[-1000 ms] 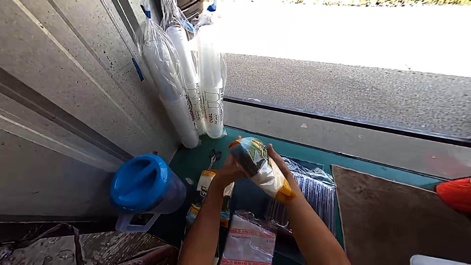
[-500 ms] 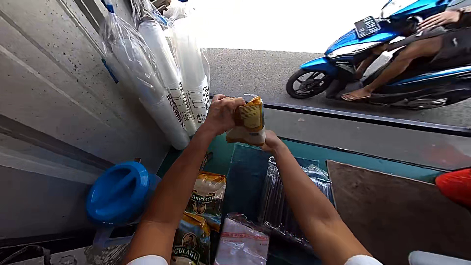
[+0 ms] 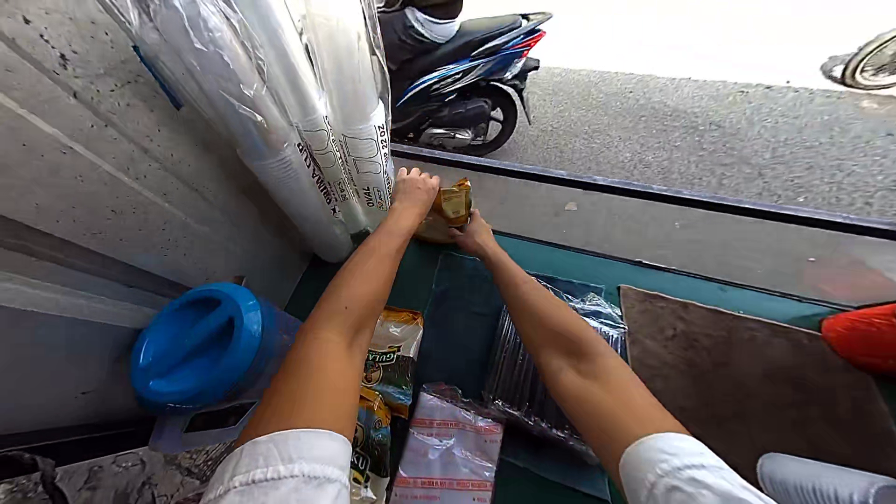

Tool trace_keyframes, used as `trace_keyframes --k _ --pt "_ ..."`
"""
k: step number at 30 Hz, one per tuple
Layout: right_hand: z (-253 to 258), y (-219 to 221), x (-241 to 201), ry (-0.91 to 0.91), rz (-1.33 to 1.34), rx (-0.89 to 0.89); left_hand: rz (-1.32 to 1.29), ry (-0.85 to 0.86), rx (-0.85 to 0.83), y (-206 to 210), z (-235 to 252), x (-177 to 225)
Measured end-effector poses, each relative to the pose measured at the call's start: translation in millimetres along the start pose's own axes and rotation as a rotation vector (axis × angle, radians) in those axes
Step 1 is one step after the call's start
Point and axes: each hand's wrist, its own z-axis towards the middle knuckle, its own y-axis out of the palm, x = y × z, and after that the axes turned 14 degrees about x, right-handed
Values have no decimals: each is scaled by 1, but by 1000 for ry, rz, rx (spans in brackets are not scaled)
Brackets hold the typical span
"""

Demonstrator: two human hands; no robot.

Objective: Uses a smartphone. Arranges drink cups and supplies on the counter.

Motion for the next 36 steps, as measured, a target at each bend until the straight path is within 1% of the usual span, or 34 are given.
trace_keyframes --k 1,3,5,6,7,9,10,12,14,15,16,17,18,19,20,22,24,26,27,29,31,32,33,34,35,36 --pt "2 4 -3 -26 -17 30 3 3 -2 -4 2 -2" --pt "1 13 -11 -48 3 85 1 13 82 -4 5 -7" --pt "-7 19 -26 -12 8 110 -37 -47 178 1 2 -9" --pt "-8 22 -34 25 -13 104 -81 -88 206 2 2 -10" --pt "-9 25 -40 61 -41 94 -145 -106 199 0 -2 -10" --pt "-8 25 -47 112 -82 86 -279 -121 159 -10 -22 -5" --pt "-10 21 -48 119 -100 84 -327 -169 147 -16 -41 0" --pt "-23 7 -52 92 -124 97 -365 -352 70 -22 -89 1" --pt "-53 -7 -54 31 -120 89 -350 -553 -116 -1 -137 -7" --pt "-77 -8 -51 -23 -121 43 -344 -627 -216 17 -157 -11" --pt "-103 -6 -46 -97 -133 -64 -350 -670 -284 35 -172 -14" --pt "-125 1 -42 -165 -169 -193 -376 -686 -306 48 -180 -18" --pt "-145 14 -37 -225 -214 -309 -415 -680 -293 57 -182 -21" --pt "-161 31 -31 -276 -244 -385 -455 -668 -272 62 -182 -22" --pt "-174 48 -26 -311 -261 -413 -493 -659 -267 64 -182 -21" --pt "-183 69 -36 -277 -327 -441 -538 -636 -243 64 -180 -19" --pt "-176 73 -54 -228 -401 -503 -557 -581 -206 58 -176 -17" --pt "-173 70 -69 -223 -392 -562 -588 -485 -159 45 -171 -16" --pt "-177 65 -71 -210 -325 -559 -612 -430 -97 33 -170 -14" --pt "-191 49 -65 -128 -72 -497 -679 -362 140 -5 -176 -6" --pt "-210 26 -48 -39 239 -391 -735 -363 405 -53 -198 2" --pt "-220 7 -43 -12 369 -336 -767 -397 501 -76 -212 3" --pt "-233 -16 -39 1 457 -276 -817 -463 541 -95 -230 4" --pt "-242 -41 -39 27 510 -210 -891 -561 532 -106 -246 5" --pt "-246 -66 -40 42 547 -147 -989 -672 490 -107 -260 8" --pt "-247 -90 -42 41 557 -85 -1091 -774 413 -99 -269 13"
